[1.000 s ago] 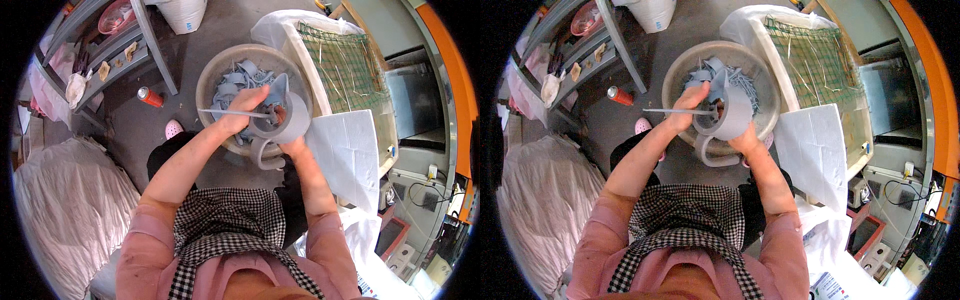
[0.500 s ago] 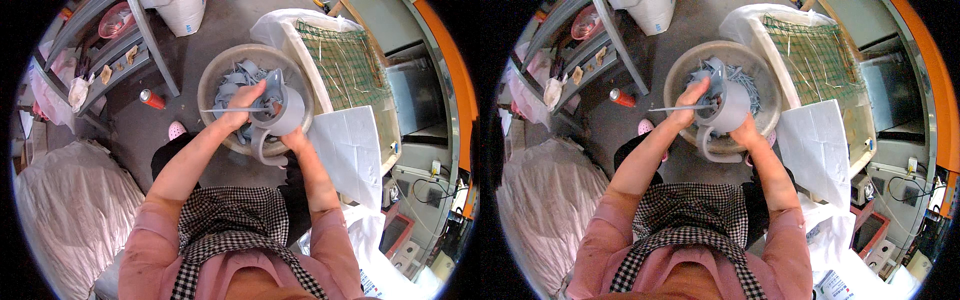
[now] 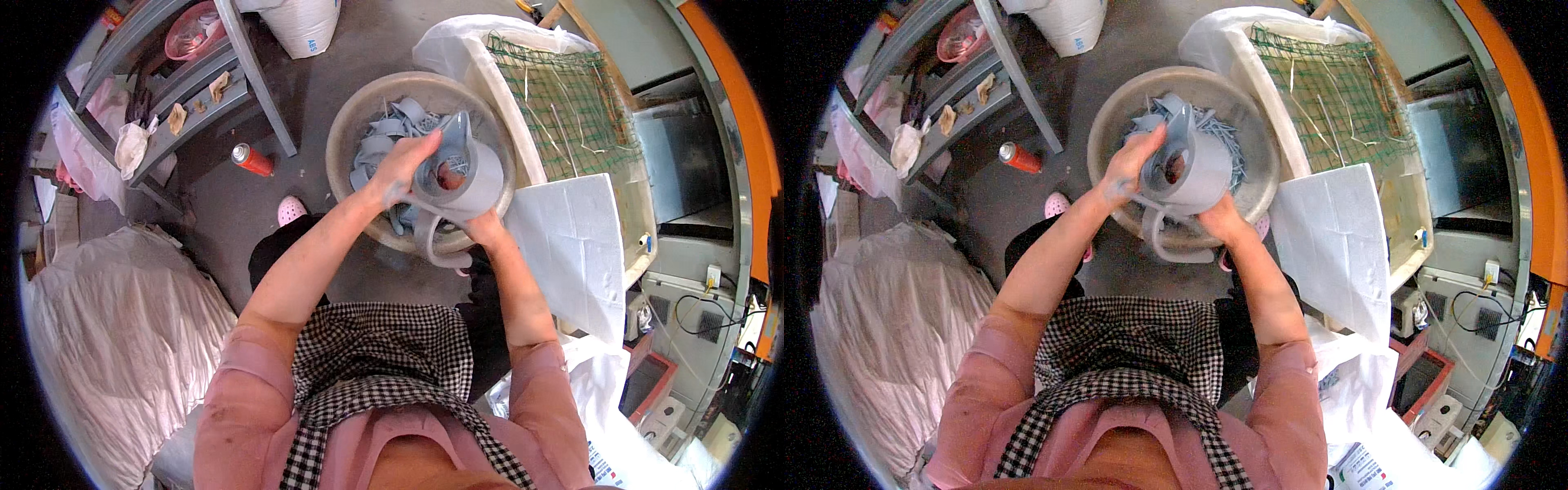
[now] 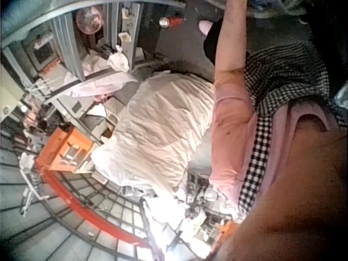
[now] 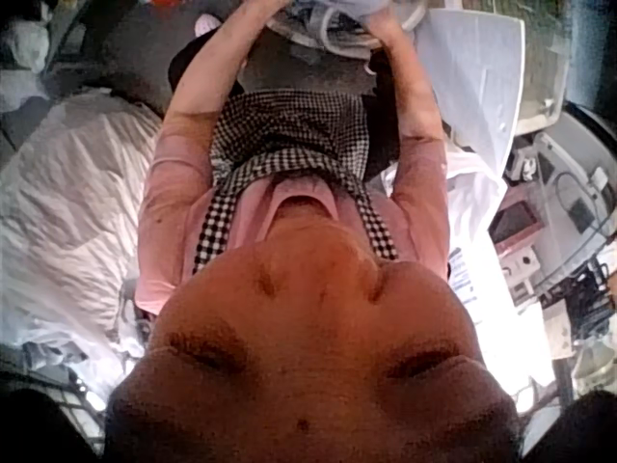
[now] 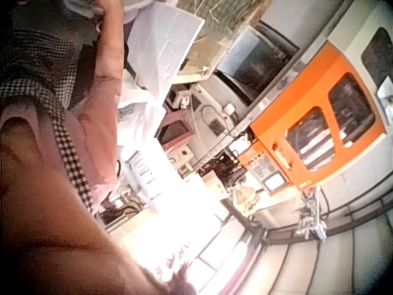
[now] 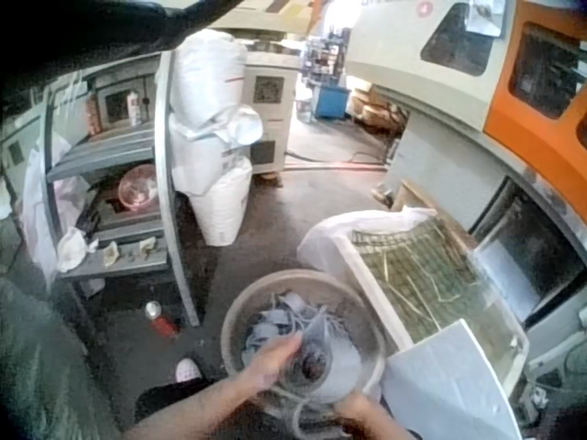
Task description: The person takes grey plastic components from a bin, uses a handheld tool to scrape excess material from the edges, wipes the surfaces with a cloth, and places the finished items into a large bag.
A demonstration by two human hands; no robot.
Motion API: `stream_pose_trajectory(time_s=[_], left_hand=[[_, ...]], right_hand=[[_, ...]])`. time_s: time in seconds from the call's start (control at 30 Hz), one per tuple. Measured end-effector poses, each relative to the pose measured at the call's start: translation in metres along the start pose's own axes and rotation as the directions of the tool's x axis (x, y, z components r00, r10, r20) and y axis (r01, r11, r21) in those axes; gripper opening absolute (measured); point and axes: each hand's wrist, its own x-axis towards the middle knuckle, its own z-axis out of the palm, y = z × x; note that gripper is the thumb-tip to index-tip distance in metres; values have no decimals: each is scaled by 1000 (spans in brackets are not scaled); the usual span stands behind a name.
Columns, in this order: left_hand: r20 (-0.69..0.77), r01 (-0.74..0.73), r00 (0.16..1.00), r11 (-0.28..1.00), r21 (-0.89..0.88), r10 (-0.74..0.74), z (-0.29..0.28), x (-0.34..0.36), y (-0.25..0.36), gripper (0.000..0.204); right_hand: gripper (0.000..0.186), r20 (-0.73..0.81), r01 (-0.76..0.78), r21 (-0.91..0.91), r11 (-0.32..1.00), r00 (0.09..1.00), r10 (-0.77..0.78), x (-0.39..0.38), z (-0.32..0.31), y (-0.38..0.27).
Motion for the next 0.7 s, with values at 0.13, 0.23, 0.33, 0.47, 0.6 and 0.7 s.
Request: stream_pose_trajectory(time_s=[0.13,0.23,0.33,0.47,0.6,0.7], left_hand=[[-15,14,1000,1000,-20,-14,-5,2,-6,44],[-87,-94,991,994,51,99,2,4,-7,51],[-106,-130,984,981,144,146,2,6,-5,52],[-141,-155,973,971,184,183,2,1,-3,50],[-153,-156,968,955,251,198,4,6,-2,51],[-338,-87,925,963,255,173,2,4,8,54]], right_hand=[[41,-60,258,-434,863,948,-314,6,-10,-11],[38,136,-52,-519,853,981,142,21,-24,-42],[29,-164,235,-420,877,930,-328,16,-8,-17],[13,82,-96,231,968,994,79,19,-18,-9],[24,565,-649,520,555,749,347,17,-45,-10],[25,457,-586,685,432,808,371,26,-54,-2]])
